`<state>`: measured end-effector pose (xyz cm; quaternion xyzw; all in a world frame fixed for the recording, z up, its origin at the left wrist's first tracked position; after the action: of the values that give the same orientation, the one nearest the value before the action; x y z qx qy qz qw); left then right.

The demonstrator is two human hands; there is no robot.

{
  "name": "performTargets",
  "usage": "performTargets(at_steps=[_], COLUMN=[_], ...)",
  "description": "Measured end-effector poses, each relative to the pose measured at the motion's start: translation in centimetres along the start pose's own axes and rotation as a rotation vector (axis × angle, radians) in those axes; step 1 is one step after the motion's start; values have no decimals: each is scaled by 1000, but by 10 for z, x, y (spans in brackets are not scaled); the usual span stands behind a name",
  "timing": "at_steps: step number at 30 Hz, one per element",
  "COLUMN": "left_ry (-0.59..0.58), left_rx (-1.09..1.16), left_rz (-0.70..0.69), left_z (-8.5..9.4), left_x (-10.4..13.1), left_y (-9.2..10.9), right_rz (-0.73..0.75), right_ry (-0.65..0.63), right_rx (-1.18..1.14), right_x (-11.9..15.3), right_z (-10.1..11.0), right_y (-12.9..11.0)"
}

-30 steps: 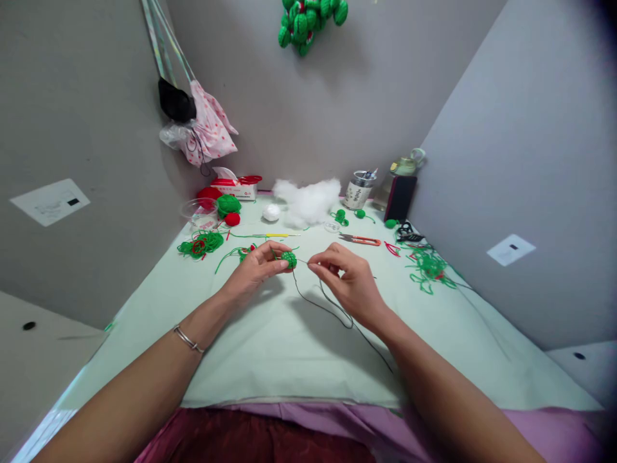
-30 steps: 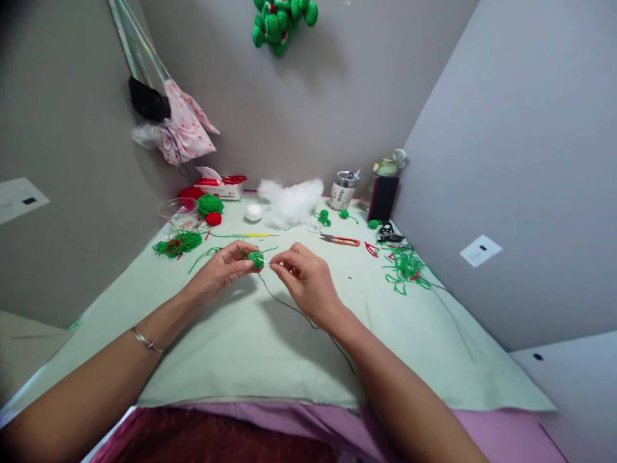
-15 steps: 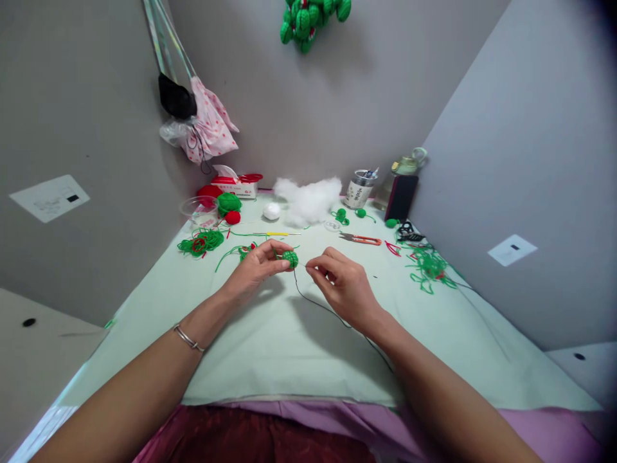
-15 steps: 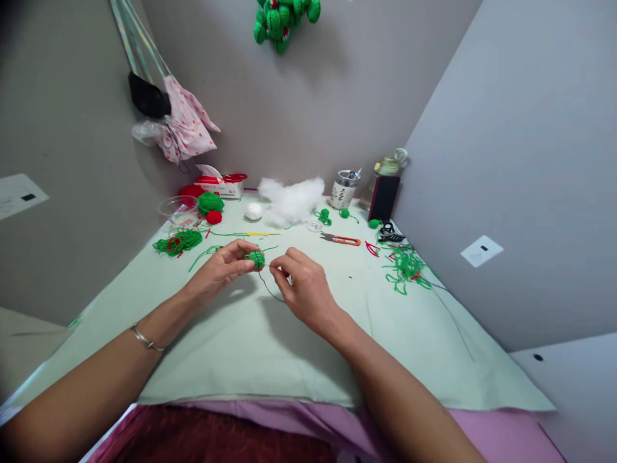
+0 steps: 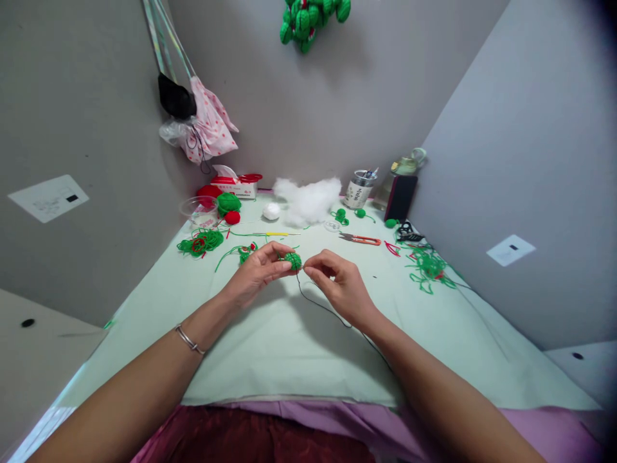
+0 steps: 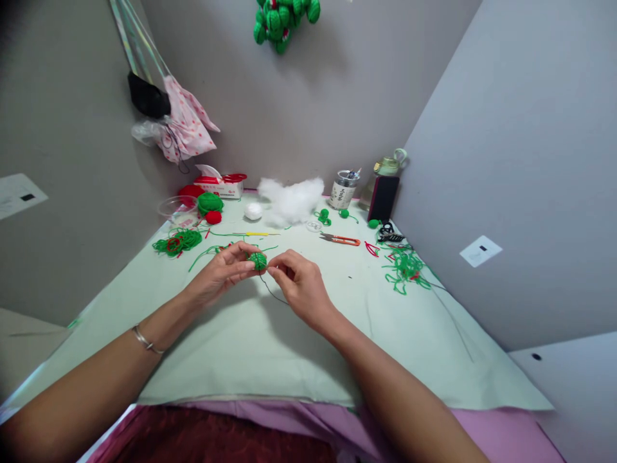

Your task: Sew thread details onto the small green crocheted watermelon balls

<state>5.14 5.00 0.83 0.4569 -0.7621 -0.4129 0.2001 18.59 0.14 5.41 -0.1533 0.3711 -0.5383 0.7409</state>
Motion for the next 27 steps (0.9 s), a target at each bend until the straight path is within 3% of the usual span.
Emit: performTargets(at_steps=[7, 13, 22, 27], left_ry=[12, 68, 78, 103], left_rx=[5, -116, -35, -3], left_rz=[-9, -62, -16, -6], left_z=[1, 4, 6, 9], left_x=[1, 2, 1, 0], left_y=[-6, -5, -6, -5], right_rz=[-139, -227, -55, -63], right_ry=[-44, -130, -89, -120], right_rx=[-93, -194, -64, -102], right_x=[-2, -2, -1, -2], right_z=[-9, -22, -14, -13], right_y=[15, 27, 13, 13])
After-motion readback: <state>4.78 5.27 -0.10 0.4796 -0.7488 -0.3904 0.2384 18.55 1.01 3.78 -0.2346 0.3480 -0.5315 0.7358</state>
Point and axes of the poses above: each hand's wrist, its own x-axis away from the middle knuckle, its own z-axis out of the back of the hand, y = z × x, the point moved 8 cm from there along -x, towards the middle knuckle, and after that the axes turned 15 degrees about x, right-handed, at the moved point
